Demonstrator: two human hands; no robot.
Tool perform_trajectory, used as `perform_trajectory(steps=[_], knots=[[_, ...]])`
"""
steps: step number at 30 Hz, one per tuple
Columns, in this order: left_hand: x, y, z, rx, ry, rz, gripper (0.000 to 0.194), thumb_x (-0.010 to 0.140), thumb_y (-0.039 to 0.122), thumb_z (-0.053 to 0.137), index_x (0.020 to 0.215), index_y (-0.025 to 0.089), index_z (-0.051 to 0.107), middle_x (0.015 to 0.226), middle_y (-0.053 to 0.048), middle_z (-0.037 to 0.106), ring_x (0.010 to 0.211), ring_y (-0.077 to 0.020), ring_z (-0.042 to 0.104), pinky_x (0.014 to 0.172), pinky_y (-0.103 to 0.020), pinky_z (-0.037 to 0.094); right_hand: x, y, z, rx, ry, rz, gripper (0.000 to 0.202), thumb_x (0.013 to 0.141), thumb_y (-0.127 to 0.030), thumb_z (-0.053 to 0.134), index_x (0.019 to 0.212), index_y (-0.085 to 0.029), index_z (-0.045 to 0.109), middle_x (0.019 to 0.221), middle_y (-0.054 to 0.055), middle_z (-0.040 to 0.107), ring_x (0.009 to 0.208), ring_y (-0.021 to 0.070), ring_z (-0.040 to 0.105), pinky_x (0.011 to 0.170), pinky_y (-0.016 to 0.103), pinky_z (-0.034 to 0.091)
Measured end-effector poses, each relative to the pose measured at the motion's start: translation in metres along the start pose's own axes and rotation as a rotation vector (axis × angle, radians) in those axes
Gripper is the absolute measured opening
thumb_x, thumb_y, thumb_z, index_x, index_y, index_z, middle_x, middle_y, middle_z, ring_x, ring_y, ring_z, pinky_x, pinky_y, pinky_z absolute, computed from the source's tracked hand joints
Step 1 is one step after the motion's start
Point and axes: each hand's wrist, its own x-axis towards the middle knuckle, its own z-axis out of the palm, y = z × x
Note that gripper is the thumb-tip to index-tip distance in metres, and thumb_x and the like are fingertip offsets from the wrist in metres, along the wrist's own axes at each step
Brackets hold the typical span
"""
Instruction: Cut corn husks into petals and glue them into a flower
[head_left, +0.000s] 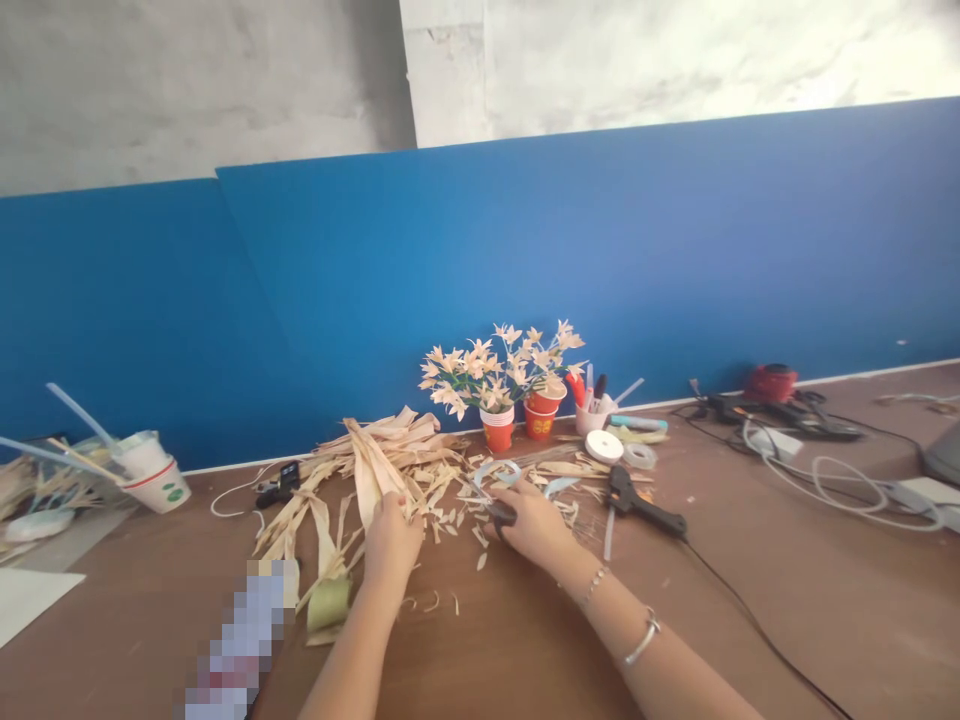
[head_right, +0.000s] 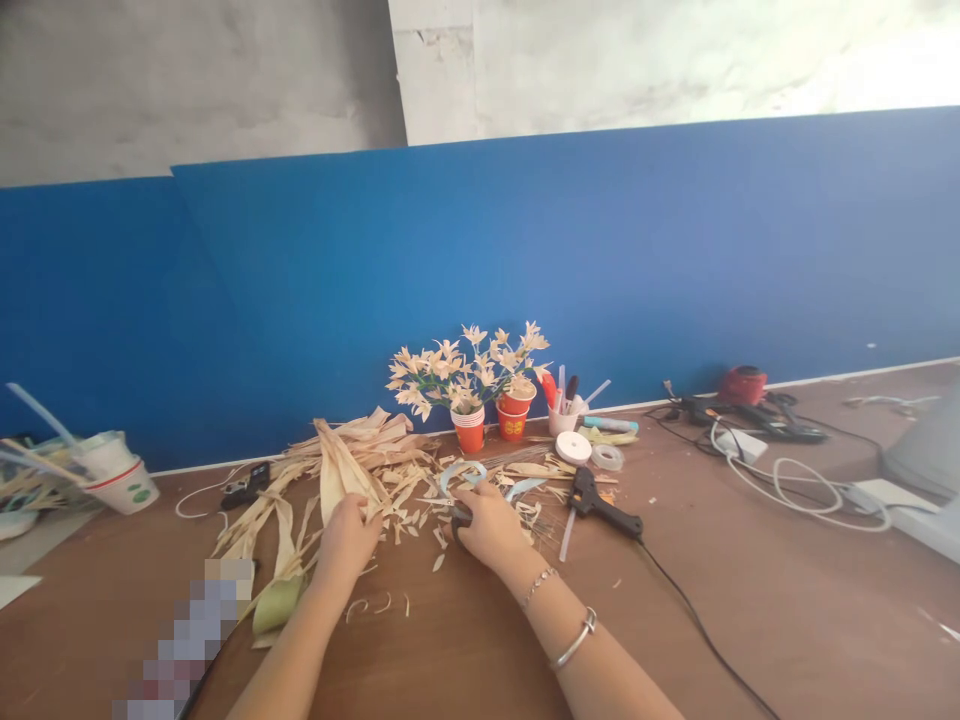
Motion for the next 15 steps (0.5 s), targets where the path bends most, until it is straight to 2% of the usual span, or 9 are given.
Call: perform_trajectory(steps=[2,3,5,8,10,12,15], knots=[[-0.003,0.002,0.0,0.075,0.046,0.02,0.042,0.073,0.014,0.054,0.115,0.011,0.049,0.106,-0.016,0.055,0.082,-0.0246,0.059,0.066,-0.031,0.041,-0.001,-0.002,0.002,-0.093,0.002,0.006,0.036,0.066,-0.038,0.071,0.098,-0.022,0.071,0.101,0.011,0.058,0.097,0.0247,0.054,0.081,0.03,0.041],[-0.005,0.004,-0.001,0.083,0.073,0.067,0.045,0.074,0.011,0.052,0.119,0.012,0.048,0.111,-0.017,0.053,0.087,-0.0251,0.059,0.069,-0.032,0.042,-0.001,-0.002,0.003,-0.128,-0.013,0.031,0.032,0.066,-0.039,0.071,0.093,-0.022,0.072,0.099,0.011,0.059,0.096,0.0254,0.055,0.08,0.031,0.041],[-0.007,0.007,0.0,0.05,0.089,0.241,0.036,0.075,0.007,0.049,0.109,0.015,0.055,0.109,-0.014,0.054,0.096,-0.0251,0.055,0.078,-0.034,0.042,0.0,-0.002,0.005,-0.153,-0.063,0.107,0.026,0.068,-0.039,0.069,0.088,-0.022,0.071,0.092,0.01,0.063,0.091,0.0254,0.058,0.075,0.031,0.042],[-0.009,0.01,0.003,-0.02,-0.024,0.485,0.018,0.076,0.01,0.052,0.082,0.02,0.065,0.095,-0.008,0.059,0.097,-0.0242,0.052,0.084,-0.036,0.04,0.001,-0.001,0.007,-0.098,-0.108,0.203,0.031,0.067,-0.036,0.07,0.096,-0.024,0.068,0.09,0.008,0.069,0.088,0.0252,0.063,0.07,0.029,0.042],[-0.011,0.012,0.007,-0.025,-0.125,0.544,0.018,0.076,0.011,0.054,0.078,0.022,0.068,0.092,-0.007,0.06,0.095,-0.0241,0.052,0.082,-0.037,0.04,0.003,0.001,0.007,-0.039,-0.101,0.236,0.043,0.063,-0.034,0.073,0.103,-0.023,0.065,0.096,0.009,0.07,0.092,0.0263,0.063,0.071,0.029,0.042],[-0.013,0.012,0.009,-0.017,-0.184,0.566,0.022,0.076,0.01,0.053,0.083,0.023,0.07,0.093,-0.007,0.061,0.095,-0.0244,0.051,0.081,-0.037,0.04,0.004,0.003,0.006,0.022,-0.107,0.256,0.051,0.059,-0.033,0.075,0.107,-0.02,0.063,0.099,0.01,0.07,0.093,0.0268,0.063,0.072,0.029,0.042],[-0.015,0.013,0.01,-0.006,-0.225,0.569,0.023,0.077,0.009,0.052,0.087,0.023,0.069,0.094,-0.008,0.06,0.096,-0.0246,0.05,0.082,-0.038,0.039,0.005,0.005,0.004,0.092,-0.121,0.255,0.048,0.059,-0.024,0.071,0.107,-0.018,0.063,0.098,0.009,0.07,0.09,0.0239,0.063,0.071,0.026,0.042]])
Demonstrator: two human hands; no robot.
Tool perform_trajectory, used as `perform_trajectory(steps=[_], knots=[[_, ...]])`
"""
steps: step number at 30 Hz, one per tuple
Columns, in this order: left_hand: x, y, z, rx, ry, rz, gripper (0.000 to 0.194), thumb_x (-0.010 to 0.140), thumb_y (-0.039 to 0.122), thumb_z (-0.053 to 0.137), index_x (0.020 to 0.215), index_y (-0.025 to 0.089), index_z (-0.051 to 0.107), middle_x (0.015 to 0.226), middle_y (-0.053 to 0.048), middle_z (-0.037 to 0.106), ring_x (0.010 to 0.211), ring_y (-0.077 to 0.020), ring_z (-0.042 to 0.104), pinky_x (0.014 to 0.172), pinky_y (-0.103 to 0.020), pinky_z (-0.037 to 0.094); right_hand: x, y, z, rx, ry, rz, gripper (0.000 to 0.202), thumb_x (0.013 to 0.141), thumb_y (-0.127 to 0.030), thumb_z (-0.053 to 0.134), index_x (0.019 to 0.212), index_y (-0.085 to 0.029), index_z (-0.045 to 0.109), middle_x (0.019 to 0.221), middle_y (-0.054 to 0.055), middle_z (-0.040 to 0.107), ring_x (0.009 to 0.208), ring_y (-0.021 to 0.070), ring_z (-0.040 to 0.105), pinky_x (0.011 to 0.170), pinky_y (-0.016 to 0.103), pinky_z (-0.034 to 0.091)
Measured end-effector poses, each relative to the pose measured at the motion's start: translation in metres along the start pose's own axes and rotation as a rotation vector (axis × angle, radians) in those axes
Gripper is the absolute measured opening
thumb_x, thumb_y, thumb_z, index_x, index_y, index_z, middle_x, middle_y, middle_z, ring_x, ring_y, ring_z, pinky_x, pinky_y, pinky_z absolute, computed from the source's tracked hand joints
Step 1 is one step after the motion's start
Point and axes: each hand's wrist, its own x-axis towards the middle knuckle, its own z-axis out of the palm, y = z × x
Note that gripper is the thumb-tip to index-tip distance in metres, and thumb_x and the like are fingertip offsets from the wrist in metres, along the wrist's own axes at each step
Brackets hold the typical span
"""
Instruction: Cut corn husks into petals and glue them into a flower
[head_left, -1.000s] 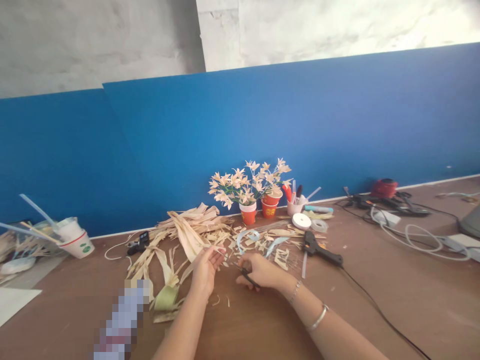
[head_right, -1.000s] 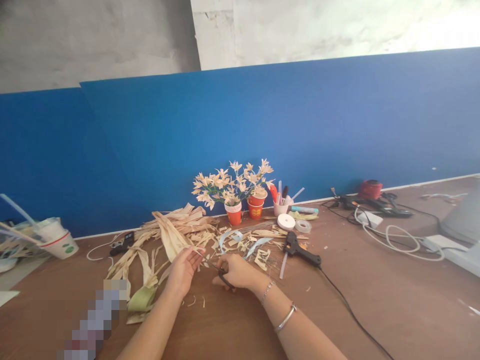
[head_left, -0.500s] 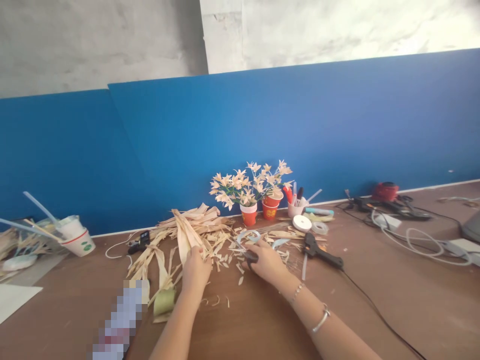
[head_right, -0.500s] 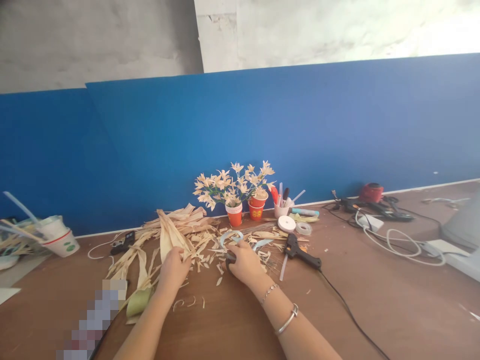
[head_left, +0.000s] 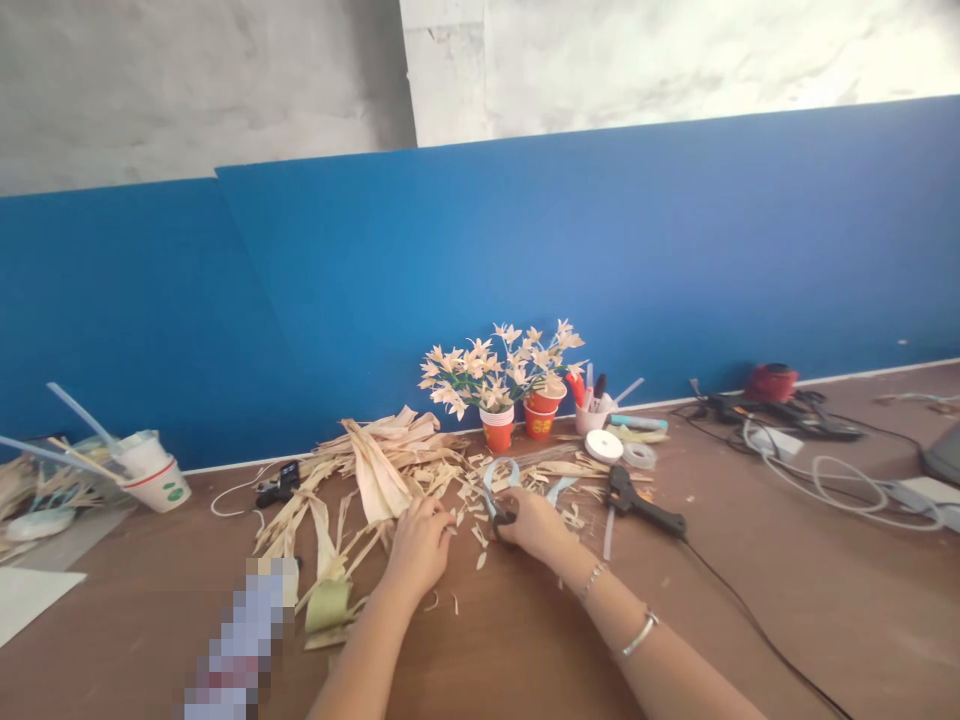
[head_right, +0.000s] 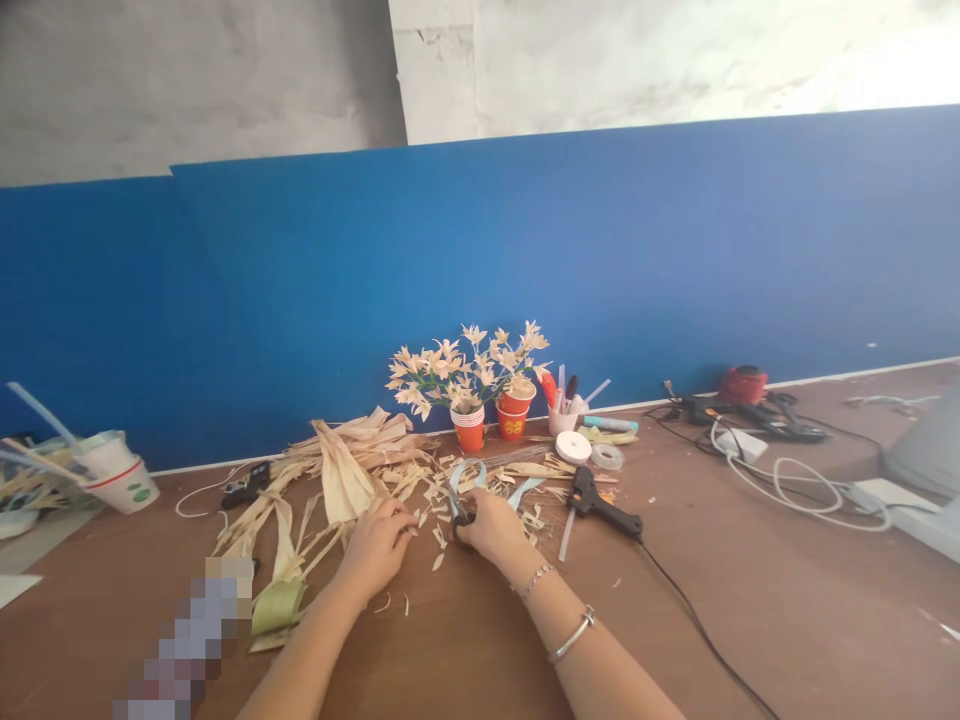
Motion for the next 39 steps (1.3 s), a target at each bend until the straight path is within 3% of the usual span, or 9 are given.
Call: perform_trajectory(steps=[6,10,16,21,27,33,39], knots=[[-0.001,-0.001,0.0,0.017,-0.019,-0.015,0.015,0.077,0.009,0.052,0.08,0.02,0.063,0.094,-0.007,0.058,0.097,-0.0235,0.049,0.085,-0.037,0.038,-0.001,-0.001,0.0,-0.052,0.019,-0.004,0.031,0.07,-0.02,0.059,0.1,-0.021,0.065,0.078,0.004,0.069,0.075,0.02,0.063,0.06,0.024,0.037],[-0.001,-0.001,0.004,0.03,-0.018,0.004,0.017,0.079,0.007,0.047,0.08,0.018,0.06,0.094,-0.009,0.058,0.095,-0.0241,0.049,0.085,-0.037,0.037,-0.008,-0.007,0.007,-0.063,0.114,-0.191,0.024,0.078,-0.017,0.05,0.096,-0.019,0.066,0.081,0.005,0.068,0.08,0.0189,0.062,0.069,0.024,0.039],[0.001,0.006,0.001,0.026,-0.026,-0.05,0.021,0.083,0.009,0.041,0.087,0.019,0.059,0.092,-0.009,0.061,0.093,-0.0249,0.051,0.082,-0.038,0.036,-0.015,-0.014,0.017,-0.042,0.067,-0.403,0.018,0.082,-0.017,0.05,0.088,-0.02,0.066,0.088,0.004,0.065,0.081,0.0161,0.06,0.072,0.022,0.04],[-0.001,0.007,-0.006,0.135,0.001,-0.08,0.017,0.079,0.012,0.048,0.087,0.02,0.061,0.098,-0.009,0.059,0.102,-0.0268,0.047,0.085,-0.039,0.033,-0.014,-0.012,0.018,-0.077,0.071,-0.395,0.016,0.082,-0.016,0.05,0.083,-0.018,0.066,0.086,0.004,0.064,0.081,0.0159,0.06,0.071,0.022,0.041],[-0.001,0.003,0.0,0.113,-0.041,-0.068,0.014,0.081,0.013,0.047,0.081,0.019,0.06,0.098,-0.008,0.056,0.101,-0.0248,0.046,0.085,-0.038,0.036,-0.014,-0.012,0.019,-0.044,0.072,-0.424,0.018,0.083,-0.016,0.049,0.087,-0.02,0.067,0.087,0.004,0.063,0.082,0.0163,0.06,0.073,0.023,0.041],[0.0,0.012,0.002,-0.058,0.08,0.138,0.014,0.081,0.01,0.047,0.081,0.019,0.057,0.1,-0.007,0.055,0.101,-0.0232,0.047,0.088,-0.038,0.037,-0.016,-0.012,0.023,0.066,0.077,-0.467,0.018,0.085,-0.017,0.047,0.087,-0.019,0.064,0.09,0.004,0.061,0.081,0.0154,0.059,0.074,0.023,0.042],[-0.001,0.018,0.002,-0.136,0.18,0.177,0.016,0.076,0.009,0.051,0.087,0.02,0.056,0.102,-0.007,0.055,0.103,-0.0242,0.047,0.089,-0.041,0.038,-0.012,-0.013,0.027,0.265,0.078,-0.39,0.016,0.082,-0.018,0.048,0.071,-0.017,0.06,0.071,0.002,0.058,0.07,0.0149,0.055,0.065,0.023,0.04]])
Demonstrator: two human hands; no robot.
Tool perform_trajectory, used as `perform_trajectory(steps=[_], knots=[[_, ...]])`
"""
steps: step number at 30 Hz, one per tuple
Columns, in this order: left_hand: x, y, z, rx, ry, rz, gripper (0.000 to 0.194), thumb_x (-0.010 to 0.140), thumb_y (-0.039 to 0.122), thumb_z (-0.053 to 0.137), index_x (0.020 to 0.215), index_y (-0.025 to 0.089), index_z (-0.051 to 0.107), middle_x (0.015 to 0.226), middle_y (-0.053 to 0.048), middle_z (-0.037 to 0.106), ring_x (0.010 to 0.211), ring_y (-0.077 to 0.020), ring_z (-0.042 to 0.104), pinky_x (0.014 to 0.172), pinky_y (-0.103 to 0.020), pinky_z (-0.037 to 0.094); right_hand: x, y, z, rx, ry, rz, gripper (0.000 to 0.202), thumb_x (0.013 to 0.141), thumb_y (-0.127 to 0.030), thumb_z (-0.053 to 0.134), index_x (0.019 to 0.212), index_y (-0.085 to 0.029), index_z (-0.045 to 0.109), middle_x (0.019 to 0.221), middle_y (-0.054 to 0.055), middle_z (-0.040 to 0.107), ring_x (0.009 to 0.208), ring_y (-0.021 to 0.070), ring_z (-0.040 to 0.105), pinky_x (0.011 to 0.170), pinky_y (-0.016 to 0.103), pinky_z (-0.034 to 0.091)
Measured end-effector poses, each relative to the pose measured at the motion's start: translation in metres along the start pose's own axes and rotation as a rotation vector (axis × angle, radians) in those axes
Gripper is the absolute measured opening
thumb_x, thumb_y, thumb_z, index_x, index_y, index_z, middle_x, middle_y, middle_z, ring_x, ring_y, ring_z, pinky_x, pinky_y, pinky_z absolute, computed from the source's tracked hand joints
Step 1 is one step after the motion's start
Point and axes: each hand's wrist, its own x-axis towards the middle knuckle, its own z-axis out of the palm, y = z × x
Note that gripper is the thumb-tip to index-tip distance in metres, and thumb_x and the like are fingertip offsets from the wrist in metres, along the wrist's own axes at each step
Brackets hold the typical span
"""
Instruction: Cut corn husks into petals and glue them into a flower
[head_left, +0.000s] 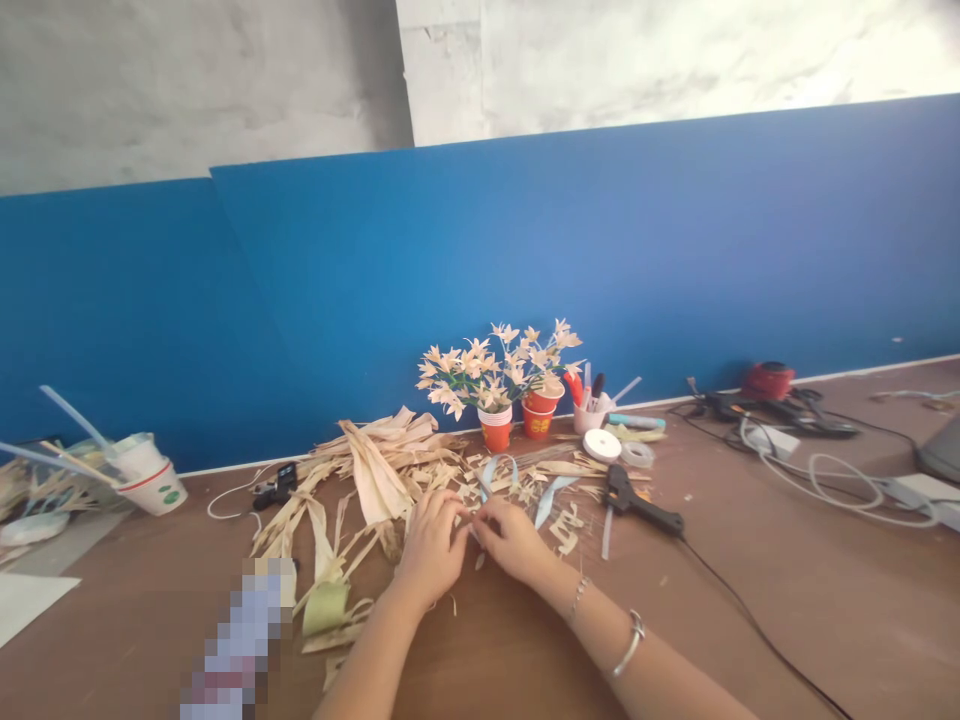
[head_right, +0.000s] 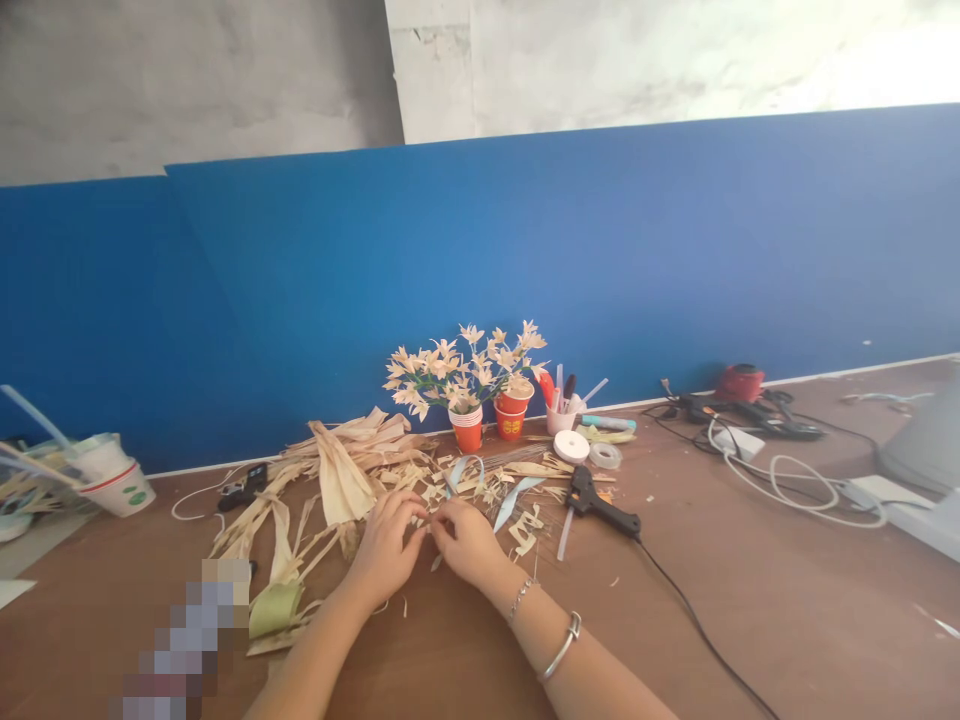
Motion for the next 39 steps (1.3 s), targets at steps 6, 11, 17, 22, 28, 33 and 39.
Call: perform_trajectory(steps=[6,11,17,22,28,33,39], knots=[[0.0,0.001,0.001,0.046,0.068,0.094,0.017,0.078,0.009,0.053,0.089,0.021,0.058,0.101,-0.006,0.057,0.1,-0.0245,0.049,0.085,-0.042,0.04,0.006,0.006,0.001,0.276,-0.008,0.133,0.022,0.08,-0.026,0.048,0.062,-0.015,0.055,0.057,-0.001,0.053,0.059,0.0136,0.05,0.057,0.023,0.039],[0.002,0.0,0.002,0.057,0.131,0.113,0.013,0.084,0.014,0.05,0.081,0.021,0.061,0.094,-0.005,0.06,0.094,-0.022,0.051,0.082,-0.039,0.041,0.003,0.002,-0.003,0.216,0.051,0.055,0.016,0.08,-0.019,0.045,0.078,-0.015,0.06,0.069,0.001,0.059,0.063,0.0138,0.053,0.061,0.024,0.04],[0.002,0.001,0.004,0.018,0.151,0.027,0.012,0.078,0.01,0.054,0.076,0.02,0.06,0.088,-0.004,0.061,0.09,-0.021,0.053,0.079,-0.036,0.042,-0.002,-0.002,-0.006,0.006,0.084,-0.144,0.017,0.076,-0.01,0.052,0.085,-0.018,0.063,0.079,0.002,0.06,0.069,0.0141,0.055,0.066,0.024,0.041],[0.002,0.003,0.007,0.0,0.169,-0.05,0.011,0.075,0.01,0.056,0.07,0.02,0.058,0.084,-0.003,0.061,0.087,-0.0211,0.054,0.077,-0.036,0.041,-0.002,-0.002,-0.004,-0.15,0.109,-0.175,0.012,0.08,-0.012,0.051,0.076,-0.018,0.061,0.076,0.003,0.06,0.07,0.0151,0.056,0.064,0.023,0.041],[0.003,0.008,0.016,-0.029,0.276,-0.108,0.015,0.071,0.009,0.057,0.062,0.019,0.053,0.087,-0.003,0.06,0.09,-0.0222,0.054,0.08,-0.038,0.041,-0.003,-0.006,0.002,-0.295,0.154,-0.143,0.009,0.076,-0.01,0.052,0.073,-0.018,0.057,0.073,0.002,0.06,0.067,0.0151,0.057,0.061,0.023,0.039],[0.005,0.011,0.016,-0.009,0.287,-0.156,0.015,0.071,0.01,0.06,0.061,0.019,0.054,0.087,-0.003,0.061,0.091,-0.0233,0.054,0.08,-0.039,0.04,-0.003,-0.007,0.005,-0.355,0.244,-0.084,0.011,0.076,-0.011,0.051,0.07,-0.019,0.056,0.069,0.002,0.061,0.064,0.0147,0.057,0.059,0.022,0.038],[0.003,0.006,0.013,0.021,0.279,-0.18,0.012,0.073,0.011,0.059,0.065,0.02,0.058,0.088,-0.003,0.061,0.09,-0.0223,0.054,0.08,-0.038,0.04,-0.001,-0.004,-0.005,-0.243,0.291,-0.089,0.01,0.076,-0.013,0.053,0.083,-0.018,0.059,0.079,0.003,0.061,0.067,0.0156,0.056,0.064,0.024,0.041]])
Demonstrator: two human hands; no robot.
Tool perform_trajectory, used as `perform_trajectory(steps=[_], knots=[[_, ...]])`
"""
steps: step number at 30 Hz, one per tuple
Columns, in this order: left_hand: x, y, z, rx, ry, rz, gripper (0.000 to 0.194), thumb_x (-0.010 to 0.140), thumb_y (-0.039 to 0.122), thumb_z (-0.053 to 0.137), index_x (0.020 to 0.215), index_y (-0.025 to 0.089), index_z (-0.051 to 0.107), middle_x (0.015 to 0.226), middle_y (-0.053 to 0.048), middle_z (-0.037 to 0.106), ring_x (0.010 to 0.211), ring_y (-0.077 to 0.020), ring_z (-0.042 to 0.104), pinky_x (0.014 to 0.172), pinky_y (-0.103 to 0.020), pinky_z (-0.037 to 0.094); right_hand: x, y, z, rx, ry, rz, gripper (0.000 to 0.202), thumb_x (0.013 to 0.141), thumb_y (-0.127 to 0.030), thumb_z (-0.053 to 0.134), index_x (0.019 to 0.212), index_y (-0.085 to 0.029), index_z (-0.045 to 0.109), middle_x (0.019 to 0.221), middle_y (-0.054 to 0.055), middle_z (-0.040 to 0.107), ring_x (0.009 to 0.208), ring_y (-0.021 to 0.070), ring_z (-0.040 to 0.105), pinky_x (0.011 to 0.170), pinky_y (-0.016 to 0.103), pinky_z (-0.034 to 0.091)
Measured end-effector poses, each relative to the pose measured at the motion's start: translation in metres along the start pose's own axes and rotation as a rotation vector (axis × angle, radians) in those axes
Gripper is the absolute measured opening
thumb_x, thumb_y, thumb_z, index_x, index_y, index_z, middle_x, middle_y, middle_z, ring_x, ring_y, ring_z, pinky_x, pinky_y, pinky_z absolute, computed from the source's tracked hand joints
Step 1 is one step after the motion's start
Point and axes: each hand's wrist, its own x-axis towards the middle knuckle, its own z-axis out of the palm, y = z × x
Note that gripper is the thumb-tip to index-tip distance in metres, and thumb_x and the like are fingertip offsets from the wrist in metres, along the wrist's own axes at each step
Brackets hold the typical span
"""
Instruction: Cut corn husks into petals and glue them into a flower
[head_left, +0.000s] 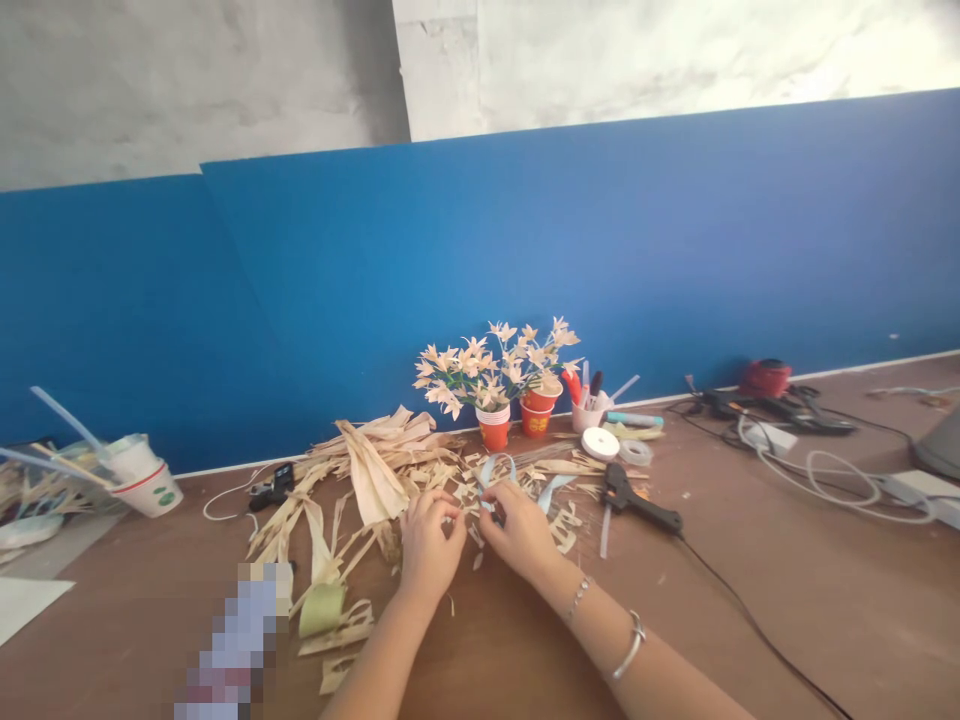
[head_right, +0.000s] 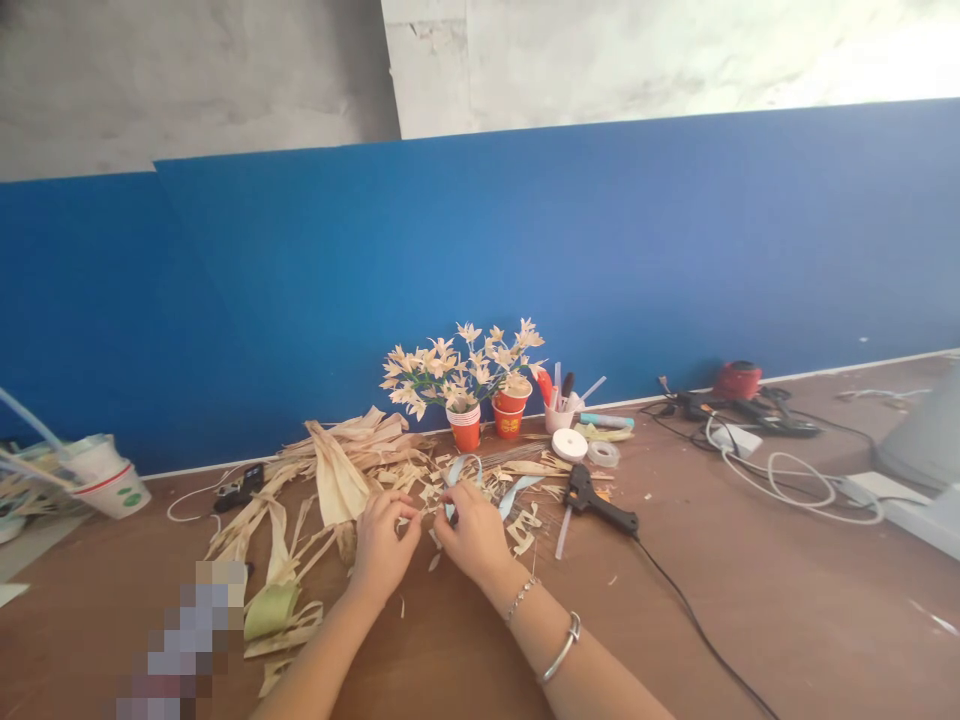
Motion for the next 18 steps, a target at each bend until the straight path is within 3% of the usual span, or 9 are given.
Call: perform_trajectory(steps=[2,5,12,18], knots=[[0.0,-0.001,0.0,-0.008,-0.019,0.008,0.01,0.073,0.012,0.059,0.066,0.02,0.059,0.089,-0.003,0.061,0.09,-0.0221,0.054,0.079,-0.037,0.04,0.0,0.0,-0.002,0.079,-0.056,-0.037,0.013,0.077,-0.014,0.054,0.087,-0.018,0.059,0.083,0.003,0.061,0.07,0.0153,0.056,0.066,0.024,0.042],[-0.001,0.002,0.0,-0.008,-0.03,0.012,0.01,0.072,0.012,0.06,0.066,0.021,0.06,0.088,-0.002,0.061,0.09,-0.022,0.054,0.079,-0.037,0.039,-0.001,-0.001,0.0,0.114,-0.113,-0.054,0.009,0.079,-0.013,0.052,0.077,-0.018,0.058,0.076,0.002,0.059,0.069,0.0147,0.055,0.065,0.023,0.042],[-0.003,0.013,0.003,0.113,0.024,-0.054,0.012,0.07,0.014,0.061,0.061,0.021,0.056,0.088,-0.003,0.063,0.091,-0.0245,0.054,0.078,-0.04,0.036,-0.003,-0.008,0.007,-0.025,-0.072,-0.045,0.013,0.078,-0.01,0.05,0.07,-0.017,0.056,0.07,0.003,0.058,0.066,0.0159,0.054,0.062,0.024,0.038],[0.001,-0.001,-0.004,0.272,0.077,-0.115,0.012,0.068,0.011,0.058,0.062,0.021,0.057,0.087,-0.006,0.063,0.091,-0.0273,0.053,0.074,-0.039,0.037,-0.002,-0.004,0.005,-0.061,-0.145,0.0,0.015,0.078,-0.009,0.05,0.069,-0.017,0.058,0.072,0.004,0.06,0.067,0.0158,0.055,0.063,0.024,0.039]])
